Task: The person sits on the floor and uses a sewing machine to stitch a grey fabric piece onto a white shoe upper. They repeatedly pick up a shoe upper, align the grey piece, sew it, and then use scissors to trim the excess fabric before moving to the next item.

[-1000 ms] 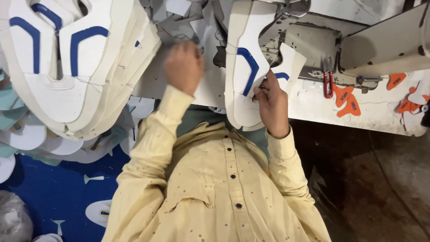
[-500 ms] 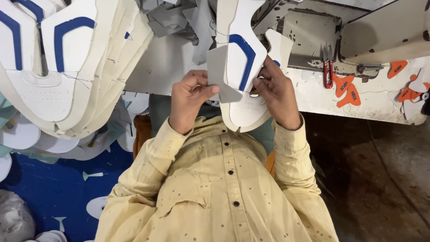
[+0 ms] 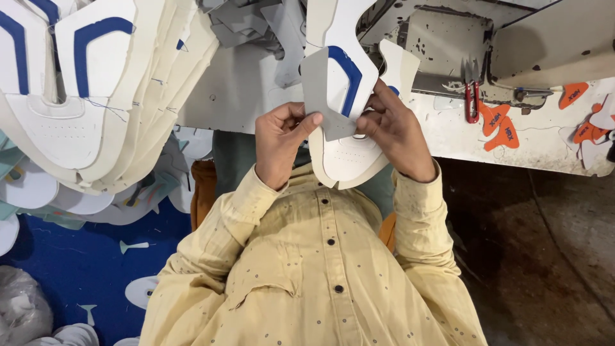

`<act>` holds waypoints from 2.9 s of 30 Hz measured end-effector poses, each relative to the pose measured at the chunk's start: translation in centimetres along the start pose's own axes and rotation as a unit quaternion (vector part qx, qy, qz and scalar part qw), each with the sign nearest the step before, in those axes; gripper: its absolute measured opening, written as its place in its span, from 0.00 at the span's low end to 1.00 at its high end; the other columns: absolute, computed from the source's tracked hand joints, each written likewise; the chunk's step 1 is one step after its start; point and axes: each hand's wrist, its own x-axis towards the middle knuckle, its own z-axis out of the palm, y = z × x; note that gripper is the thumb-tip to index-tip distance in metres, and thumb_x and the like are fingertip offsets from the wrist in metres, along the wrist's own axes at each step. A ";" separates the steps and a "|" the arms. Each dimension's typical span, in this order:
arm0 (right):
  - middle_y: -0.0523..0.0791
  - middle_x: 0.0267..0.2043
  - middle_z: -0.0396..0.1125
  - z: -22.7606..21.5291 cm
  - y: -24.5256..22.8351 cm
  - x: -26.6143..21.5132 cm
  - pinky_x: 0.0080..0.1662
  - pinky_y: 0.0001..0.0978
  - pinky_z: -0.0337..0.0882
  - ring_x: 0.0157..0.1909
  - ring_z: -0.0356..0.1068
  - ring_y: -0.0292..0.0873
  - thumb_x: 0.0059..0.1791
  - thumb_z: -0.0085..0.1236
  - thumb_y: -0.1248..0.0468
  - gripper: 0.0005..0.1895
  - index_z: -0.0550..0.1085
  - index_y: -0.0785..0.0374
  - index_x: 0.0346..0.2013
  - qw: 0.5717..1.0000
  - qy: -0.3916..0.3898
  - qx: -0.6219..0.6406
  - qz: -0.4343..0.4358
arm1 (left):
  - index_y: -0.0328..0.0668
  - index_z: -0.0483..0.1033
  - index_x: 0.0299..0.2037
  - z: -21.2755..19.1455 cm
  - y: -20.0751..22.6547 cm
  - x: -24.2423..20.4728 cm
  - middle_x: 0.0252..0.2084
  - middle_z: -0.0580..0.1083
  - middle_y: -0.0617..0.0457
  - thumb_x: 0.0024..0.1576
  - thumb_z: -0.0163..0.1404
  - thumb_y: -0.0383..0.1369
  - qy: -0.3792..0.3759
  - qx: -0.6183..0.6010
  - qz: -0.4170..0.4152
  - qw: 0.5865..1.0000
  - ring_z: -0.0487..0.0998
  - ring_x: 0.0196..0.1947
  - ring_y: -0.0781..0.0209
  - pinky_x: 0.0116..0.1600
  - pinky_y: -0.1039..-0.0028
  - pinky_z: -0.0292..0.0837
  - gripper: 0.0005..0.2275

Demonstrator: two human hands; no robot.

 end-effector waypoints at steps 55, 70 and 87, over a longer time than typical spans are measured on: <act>0.49 0.51 0.72 1.1 3.8 -5.8 0.51 0.35 0.76 0.52 0.75 0.44 0.45 0.59 0.83 0.32 0.66 0.72 0.64 0.989 0.144 0.006 -0.022 | 0.35 0.74 0.48 3.9 0.7 2.6 0.35 0.73 0.57 0.69 0.50 0.43 -0.084 0.139 0.111 0.981 0.69 0.34 0.73 0.39 0.78 0.67 0.15; 0.42 0.42 0.69 5.6 2.6 1.3 0.36 0.25 0.65 0.35 0.64 0.32 0.51 0.63 0.76 0.24 0.66 0.68 0.59 0.968 0.230 0.062 -0.083 | 0.33 0.77 0.43 5.3 4.9 16.6 0.34 0.77 0.60 0.61 0.53 0.32 -0.331 0.198 -0.082 0.919 0.75 0.34 0.75 0.39 0.79 0.71 0.08; 0.46 0.45 0.72 4.4 -0.5 4.4 0.41 0.27 0.71 0.40 0.71 0.35 0.51 0.61 0.74 0.23 0.64 0.69 0.59 0.965 0.217 0.134 -0.066 | 0.33 0.82 0.41 6.9 6.7 20.2 0.31 0.77 0.60 0.58 0.56 0.30 -0.253 0.262 -0.095 0.926 0.71 0.32 0.73 0.39 0.79 0.66 0.08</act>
